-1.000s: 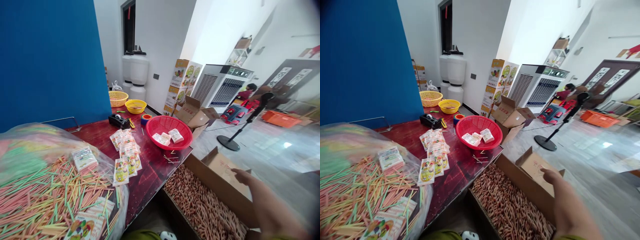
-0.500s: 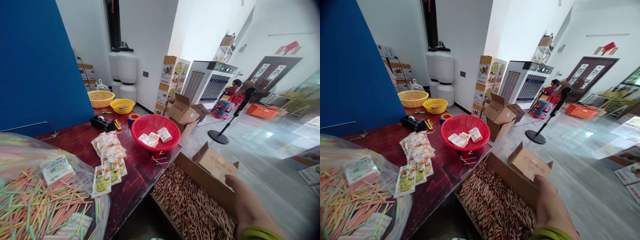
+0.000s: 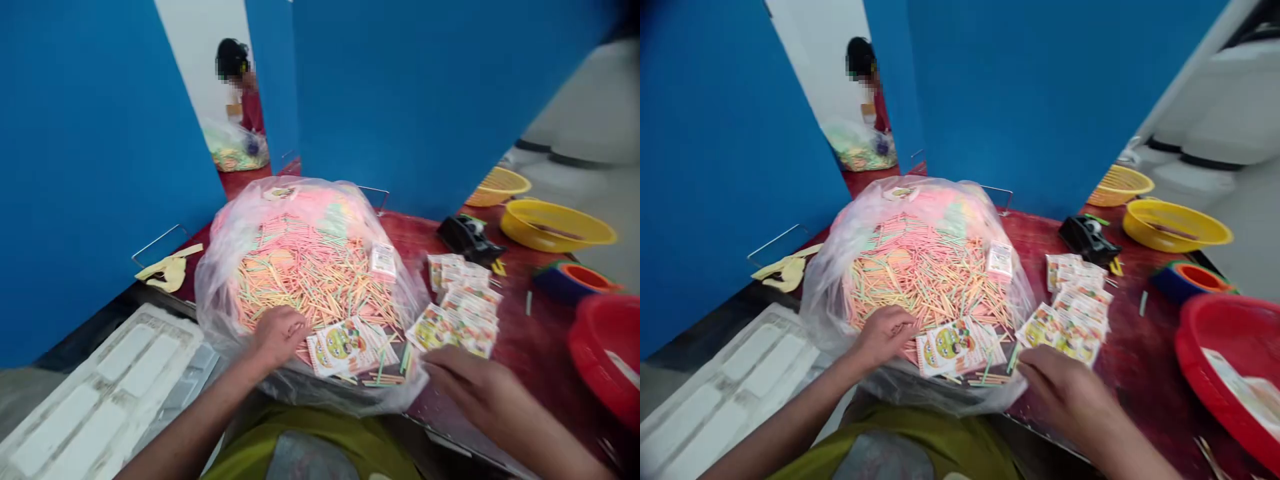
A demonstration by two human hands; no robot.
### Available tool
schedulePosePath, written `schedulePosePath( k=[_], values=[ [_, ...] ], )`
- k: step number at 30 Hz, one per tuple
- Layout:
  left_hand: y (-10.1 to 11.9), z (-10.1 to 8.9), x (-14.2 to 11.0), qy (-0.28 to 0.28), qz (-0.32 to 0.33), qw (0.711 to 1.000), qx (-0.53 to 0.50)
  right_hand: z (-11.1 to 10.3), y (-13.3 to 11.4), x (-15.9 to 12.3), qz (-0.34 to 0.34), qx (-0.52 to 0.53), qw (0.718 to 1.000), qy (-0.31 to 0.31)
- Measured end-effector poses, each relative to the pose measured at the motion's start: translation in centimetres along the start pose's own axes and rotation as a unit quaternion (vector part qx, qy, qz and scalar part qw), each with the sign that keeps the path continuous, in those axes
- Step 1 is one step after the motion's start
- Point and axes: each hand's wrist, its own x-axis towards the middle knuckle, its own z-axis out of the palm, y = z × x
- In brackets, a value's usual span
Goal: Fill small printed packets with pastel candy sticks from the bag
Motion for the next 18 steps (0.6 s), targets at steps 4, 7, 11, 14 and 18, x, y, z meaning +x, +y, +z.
schedulePosePath(
  k=[4,7,11,14,18],
  values=[
    [1.5,0.9,-0.2,-0.053,0.092,0.990,0.089,4.4,-5.4,7.8,-0.102,-0.034,0.988,-0.114],
    [0.4,-0.6,-0.9,-0.046,0.111,0.989,0.083,7.4,-8.2,11.5,-0.129,-0.077,0.983,-0.109],
    [-2.5,-4.6,-2.5,0.025,0.034,0.998,0.041,9.1,-11.0,14.9,-0.185,-0.138,0.966,-0.113],
    [-3.4,-5.8,-3.1,0.034,0.005,0.999,0.019,10.6,-14.0,18.4,-0.246,-0.194,0.945,-0.091],
    [-2.9,-4.4,-3.0,0.006,0.029,1.000,0.002,14.1,-17.7,22.2,-0.280,-0.255,0.920,-0.096]
  ],
)
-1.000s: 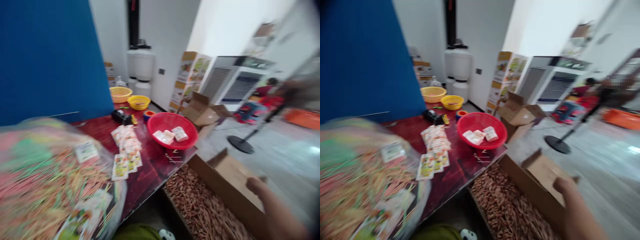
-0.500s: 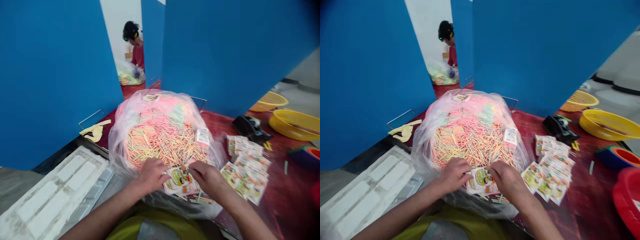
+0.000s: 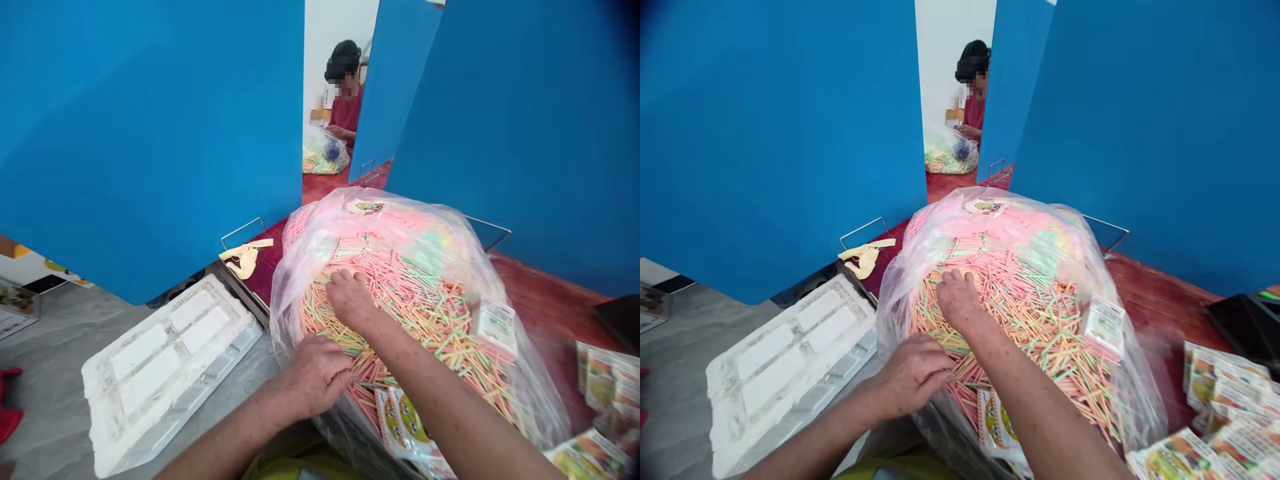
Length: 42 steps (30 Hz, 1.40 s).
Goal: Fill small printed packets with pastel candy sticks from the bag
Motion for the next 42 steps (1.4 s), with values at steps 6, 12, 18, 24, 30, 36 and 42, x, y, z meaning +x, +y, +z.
schedulePosePath(
  k=[6,12,18,24,30,36,42],
  values=[
    [-1.3,0.7,-0.1,0.075,-0.084,0.989,-0.095,1.7,-0.2,1.0,0.010,-0.018,1.000,0.004],
    [-2.9,0.9,3.6,0.250,-0.254,0.835,-0.420,-0.8,2.1,-1.2,0.072,-0.005,0.996,0.047],
    [-1.8,2.1,9.0,0.249,-0.230,0.544,-0.768,-0.2,-0.1,-1.7,0.133,0.192,0.972,-0.002],
    [-3.3,2.0,8.3,0.297,-0.236,0.540,-0.751,0.9,2.2,-2.6,0.085,0.435,0.896,0.036],
    [-3.3,1.0,7.8,0.213,-0.203,0.590,-0.752,0.7,1.3,-1.8,0.095,0.383,0.916,0.073],
    [-3.4,1.1,8.2,0.279,-0.216,0.533,-0.769,0.0,1.2,-2.1,0.119,0.369,0.917,0.096],
    [-4.1,0.0,8.1,0.280,-0.234,0.478,-0.799,-0.4,1.8,-4.0,0.200,0.243,0.943,0.104]
  ],
)
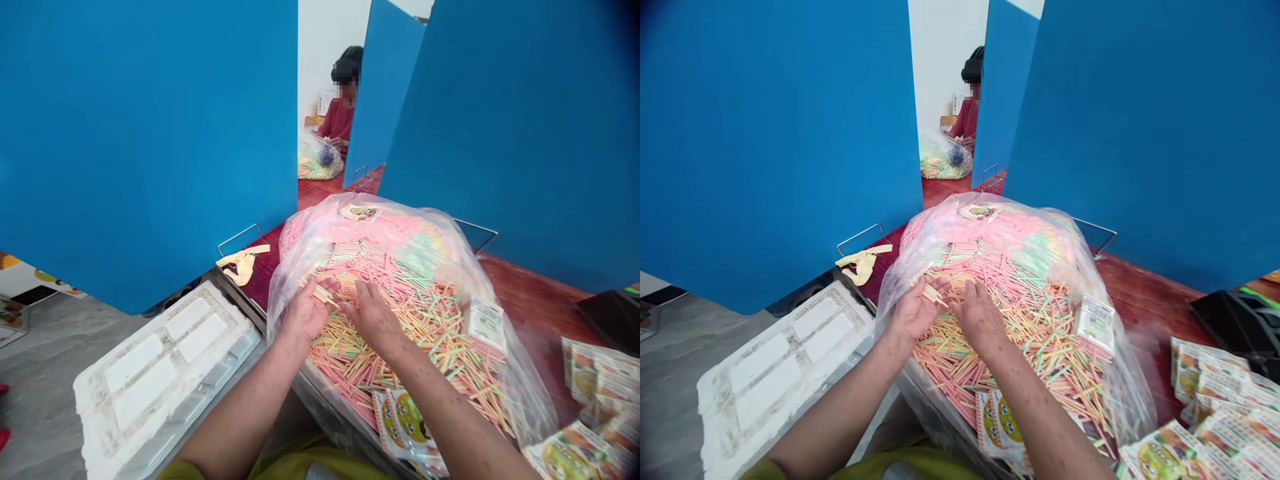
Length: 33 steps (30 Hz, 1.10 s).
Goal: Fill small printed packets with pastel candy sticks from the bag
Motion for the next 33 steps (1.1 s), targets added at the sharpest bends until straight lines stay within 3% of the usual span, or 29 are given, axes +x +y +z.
schedulePosePath(
  k=[4,7,9,12,14,15,17,19,21,23,24,26,28,29,31,33],
  values=[
    [-1.6,1.0,-1.2,-0.007,-0.015,1.000,0.020,1.1,-0.5,-2.1,-0.061,0.106,0.992,0.008],
    [-3.6,1.5,-2.0,-0.029,0.003,0.998,0.055,1.7,-0.9,-3.0,-0.044,0.178,0.983,0.024],
    [-4.0,1.3,-2.2,-0.045,0.032,0.994,0.089,1.1,-0.7,-3.1,-0.020,0.180,0.983,0.000],
    [-3.1,0.8,-2.5,-0.070,0.047,0.974,0.209,-1.6,0.1,-2.8,-0.036,0.114,0.992,-0.042],
    [-2.2,0.5,-2.8,-0.129,0.039,0.928,0.347,-3.7,0.5,-2.7,-0.080,0.074,0.994,-0.004],
    [-1.9,0.6,-2.9,-0.176,0.033,0.891,0.416,-4.5,0.6,-2.7,-0.110,0.061,0.992,0.005],
    [-1.8,0.9,-3.1,-0.241,0.023,0.838,0.490,-5.4,0.4,-2.8,-0.165,0.036,0.985,-0.039],
    [-2.3,1.5,-3.2,-0.271,-0.030,0.828,0.491,-5.7,0.2,-3.1,-0.179,0.007,0.977,-0.116],
    [-3.1,2.1,-3.4,-0.280,-0.077,0.829,0.479,-6.0,0.5,-3.7,-0.153,-0.013,0.978,-0.138],
    [-3.8,2.6,-3.9,-0.253,-0.022,0.813,0.523,-6.8,1.9,-4.5,-0.118,-0.023,0.988,-0.100],
    [-4.2,2.8,-4.4,-0.234,0.030,0.787,0.570,-7.3,2.9,-5.1,-0.096,-0.032,0.993,-0.065],
    [-5.3,3.1,-5.5,-0.231,0.099,0.701,0.667,-8.1,5.3,-6.6,-0.052,-0.062,0.997,-0.013],
    [-7.0,3.2,-6.7,-0.292,0.095,0.605,0.735,-8.1,7.6,-8.5,-0.029,-0.085,0.996,-0.028],
    [-8.1,3.2,-7.1,-0.316,0.100,0.574,0.749,-7.9,8.6,-9.4,-0.022,-0.087,0.994,-0.054],
    [-10.4,3.2,-7.5,-0.295,0.136,0.543,0.774,-7.5,9.9,-11.1,-0.004,-0.078,0.992,-0.096],
    [-12.2,3.2,-7.2,-0.275,0.153,0.523,0.792,-7.7,10.7,-12.4,0.018,-0.056,0.996,-0.071]
  ],
)
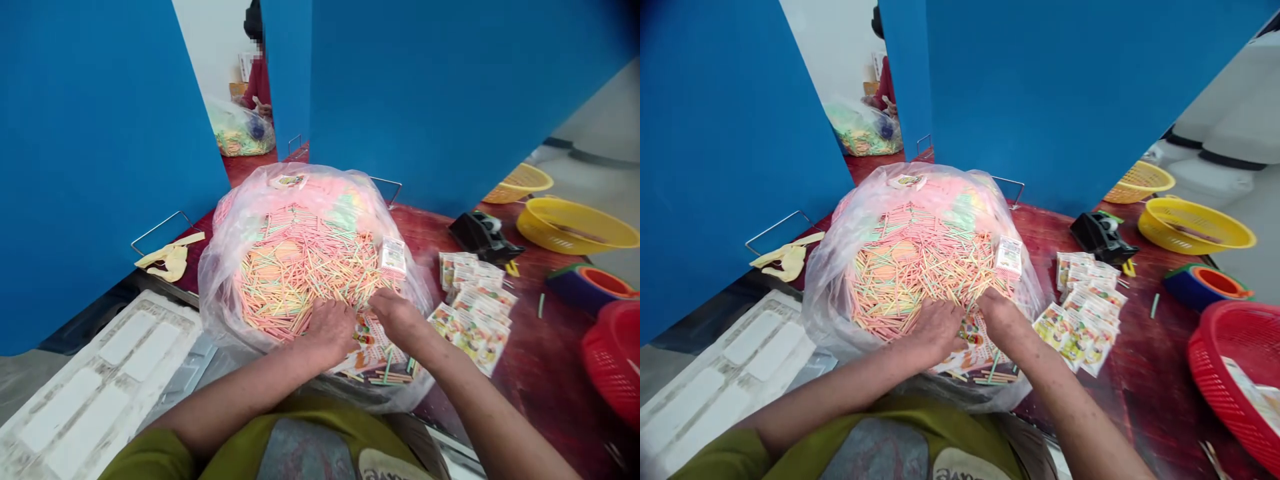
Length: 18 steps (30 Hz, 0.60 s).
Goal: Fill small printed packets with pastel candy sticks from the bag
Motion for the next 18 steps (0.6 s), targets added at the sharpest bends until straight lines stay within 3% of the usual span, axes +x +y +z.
schedulePosePath(
  k=[3,7,11,14,18],
  values=[
    [-0.3,0.2,1.2,-0.019,-0.002,1.000,0.016,-1.0,1.1,-1.7,0.030,0.104,0.992,0.068],
    [-1.0,-2.1,2.3,-0.096,-0.027,0.994,0.036,-0.4,2.2,-2.7,0.105,0.243,0.962,0.065],
    [-1.8,-4.1,2.8,-0.134,-0.039,0.989,0.048,1.4,2.9,-1.7,0.064,0.122,0.989,0.056],
    [-2.2,-5.0,3.0,-0.114,-0.040,0.992,0.046,0.9,2.7,-1.0,0.002,0.046,0.998,0.036],
    [-2.6,-5.3,3.2,-0.120,-0.026,0.990,0.072,0.2,0.7,-1.1,-0.018,0.037,0.996,0.083]
  ],
)
